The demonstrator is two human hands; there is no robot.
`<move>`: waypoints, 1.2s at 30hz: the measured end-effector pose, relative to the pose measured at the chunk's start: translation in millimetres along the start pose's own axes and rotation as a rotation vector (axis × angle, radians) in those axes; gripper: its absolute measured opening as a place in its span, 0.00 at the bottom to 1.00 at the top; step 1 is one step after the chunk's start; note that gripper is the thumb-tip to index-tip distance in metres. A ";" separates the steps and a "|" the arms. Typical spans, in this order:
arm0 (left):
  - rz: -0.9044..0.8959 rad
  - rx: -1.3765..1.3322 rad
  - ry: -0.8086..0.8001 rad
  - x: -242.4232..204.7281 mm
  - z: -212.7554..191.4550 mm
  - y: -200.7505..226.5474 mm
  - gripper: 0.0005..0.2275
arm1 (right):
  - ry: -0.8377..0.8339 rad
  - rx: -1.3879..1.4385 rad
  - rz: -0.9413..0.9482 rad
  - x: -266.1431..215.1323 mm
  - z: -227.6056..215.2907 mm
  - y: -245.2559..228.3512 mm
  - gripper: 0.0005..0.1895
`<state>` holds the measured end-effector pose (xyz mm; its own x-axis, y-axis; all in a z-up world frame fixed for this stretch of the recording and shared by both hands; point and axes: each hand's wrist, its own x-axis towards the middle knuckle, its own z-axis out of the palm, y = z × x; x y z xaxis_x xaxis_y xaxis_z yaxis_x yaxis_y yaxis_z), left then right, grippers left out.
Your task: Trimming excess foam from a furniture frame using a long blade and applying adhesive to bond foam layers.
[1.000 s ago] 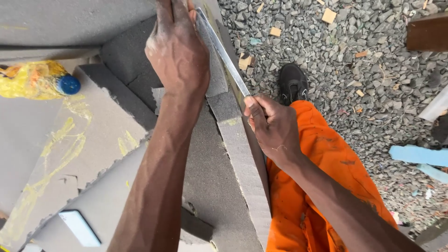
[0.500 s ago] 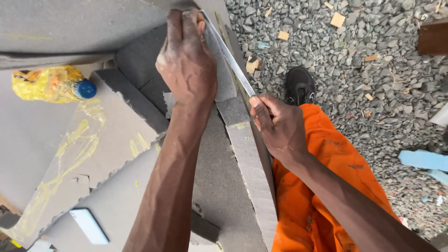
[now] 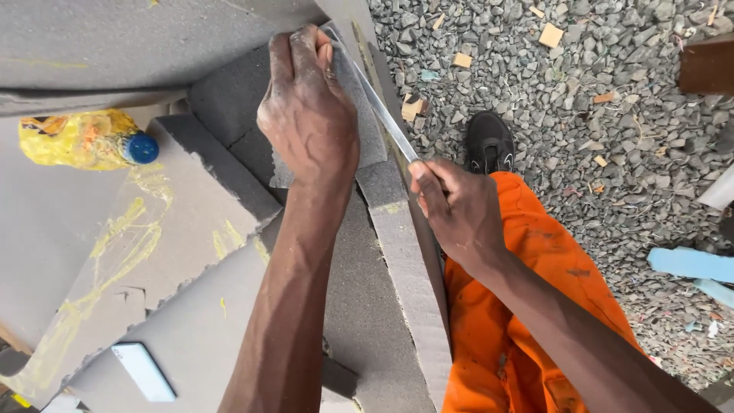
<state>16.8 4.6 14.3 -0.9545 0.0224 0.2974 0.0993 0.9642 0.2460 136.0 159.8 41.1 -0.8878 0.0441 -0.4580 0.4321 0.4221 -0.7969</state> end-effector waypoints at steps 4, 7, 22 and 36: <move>-0.017 0.067 -0.044 -6.4 -0.5 -3.8 0.10 | -0.014 -0.019 -0.047 -3.4 0.6 1.8 0.16; -0.015 0.031 -0.019 -1.6 -6.1 4.3 0.13 | -0.035 -0.015 0.025 -9.7 -7.1 5.5 0.20; -0.185 0.036 -0.123 -7.0 -11.7 0.8 0.11 | -0.147 -0.062 -0.081 -1.6 -31.0 23.9 0.22; -0.173 0.013 -0.039 -14.4 -9.7 3.3 0.11 | -0.150 -0.172 -0.309 57.4 -56.5 38.3 0.17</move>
<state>33.6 5.0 19.9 -0.9671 -0.1339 0.2162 -0.0704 0.9578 0.2785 92.7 229.7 6.6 -0.9336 -0.2365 -0.2692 0.1036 0.5409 -0.8347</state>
